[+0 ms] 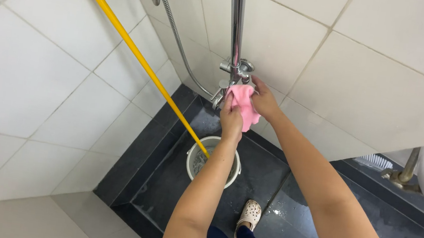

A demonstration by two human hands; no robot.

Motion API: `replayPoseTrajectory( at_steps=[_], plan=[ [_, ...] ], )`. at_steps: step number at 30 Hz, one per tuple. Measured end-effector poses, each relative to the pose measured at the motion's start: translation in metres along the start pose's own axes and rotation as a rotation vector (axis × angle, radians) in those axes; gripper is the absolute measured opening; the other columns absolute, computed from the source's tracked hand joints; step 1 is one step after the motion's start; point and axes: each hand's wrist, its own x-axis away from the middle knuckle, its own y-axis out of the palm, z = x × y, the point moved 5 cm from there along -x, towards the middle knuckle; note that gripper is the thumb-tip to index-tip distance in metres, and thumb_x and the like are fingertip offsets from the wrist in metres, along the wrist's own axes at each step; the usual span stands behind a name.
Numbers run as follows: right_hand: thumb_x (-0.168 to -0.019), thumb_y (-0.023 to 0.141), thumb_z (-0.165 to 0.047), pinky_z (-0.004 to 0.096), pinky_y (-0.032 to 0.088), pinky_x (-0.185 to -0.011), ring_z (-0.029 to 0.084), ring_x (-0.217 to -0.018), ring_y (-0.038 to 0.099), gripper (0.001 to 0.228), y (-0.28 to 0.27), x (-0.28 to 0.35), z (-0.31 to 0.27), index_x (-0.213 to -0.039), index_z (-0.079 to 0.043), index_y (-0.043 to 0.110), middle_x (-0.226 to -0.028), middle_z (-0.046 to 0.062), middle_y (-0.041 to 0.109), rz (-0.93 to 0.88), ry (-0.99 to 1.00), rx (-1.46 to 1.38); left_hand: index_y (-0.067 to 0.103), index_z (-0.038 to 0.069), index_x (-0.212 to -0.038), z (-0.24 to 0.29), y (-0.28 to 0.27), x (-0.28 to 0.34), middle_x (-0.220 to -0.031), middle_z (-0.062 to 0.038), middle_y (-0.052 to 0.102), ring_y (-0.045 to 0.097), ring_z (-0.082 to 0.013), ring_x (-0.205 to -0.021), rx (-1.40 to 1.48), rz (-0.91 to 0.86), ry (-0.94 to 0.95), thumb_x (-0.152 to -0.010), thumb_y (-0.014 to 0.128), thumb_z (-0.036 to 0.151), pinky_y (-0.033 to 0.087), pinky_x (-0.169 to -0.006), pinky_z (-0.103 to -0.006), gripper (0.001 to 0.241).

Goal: The person wipes the white tiled walls of a bathroom with a pink cloth. They then rinse the cloth in a sink and proceed to pour a powdered cleaning agent from a packet into a pink plastic scoop held under the running tap.

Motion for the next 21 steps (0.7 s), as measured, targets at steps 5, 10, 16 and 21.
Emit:
replayPoseTrajectory(
  at_steps=[5,10,16,21],
  plan=[
    [-0.087,0.049,0.006,0.036,0.049,-0.106,0.026,-0.128,0.058,0.067,0.012,-0.021,0.024,-0.152,-0.008,0.047,-0.14,0.015,0.061,-0.188,0.026,0.053,0.039,0.001,-0.154,-0.027,0.004,-0.004,-0.155,-0.015,0.047,0.05,-0.0241,-0.139,-0.078,0.06,-0.011,-0.094,0.041,-0.005,0.039,-0.113,-0.0326,0.06],
    [-0.088,0.046,0.007,0.034,0.05,-0.107,0.024,-0.128,0.062,0.063,0.001,-0.004,0.027,-0.148,-0.009,0.053,-0.137,0.012,0.065,-0.263,0.149,-0.129,0.042,0.004,-0.154,-0.048,0.011,-0.009,-0.15,-0.019,0.052,0.052,-0.0287,-0.137,-0.378,-0.075,0.112,-0.096,0.044,-0.003,0.041,-0.112,-0.0349,0.058],
    [-0.094,0.048,0.007,0.033,0.044,-0.109,0.02,-0.132,0.054,0.053,-0.048,0.024,0.034,-0.145,-0.007,0.056,-0.141,0.007,0.062,-0.183,-0.027,-0.073,0.061,0.004,-0.142,-0.141,0.005,-0.012,-0.133,-0.02,0.069,0.065,-0.0296,-0.128,-0.584,-0.214,0.125,-0.094,0.046,-0.004,0.048,-0.108,-0.0357,0.051],
    [-0.101,0.052,0.0,0.032,0.051,-0.102,0.02,-0.123,0.06,0.041,-0.111,0.063,-0.007,-0.14,-0.005,0.06,-0.137,0.008,0.065,0.041,-0.093,-0.115,0.058,0.002,-0.144,0.038,0.081,0.024,-0.146,-0.02,0.062,0.06,-0.0301,-0.137,-0.254,-0.146,0.396,-0.1,0.045,-0.001,0.043,-0.115,-0.0376,0.047]
  ],
)
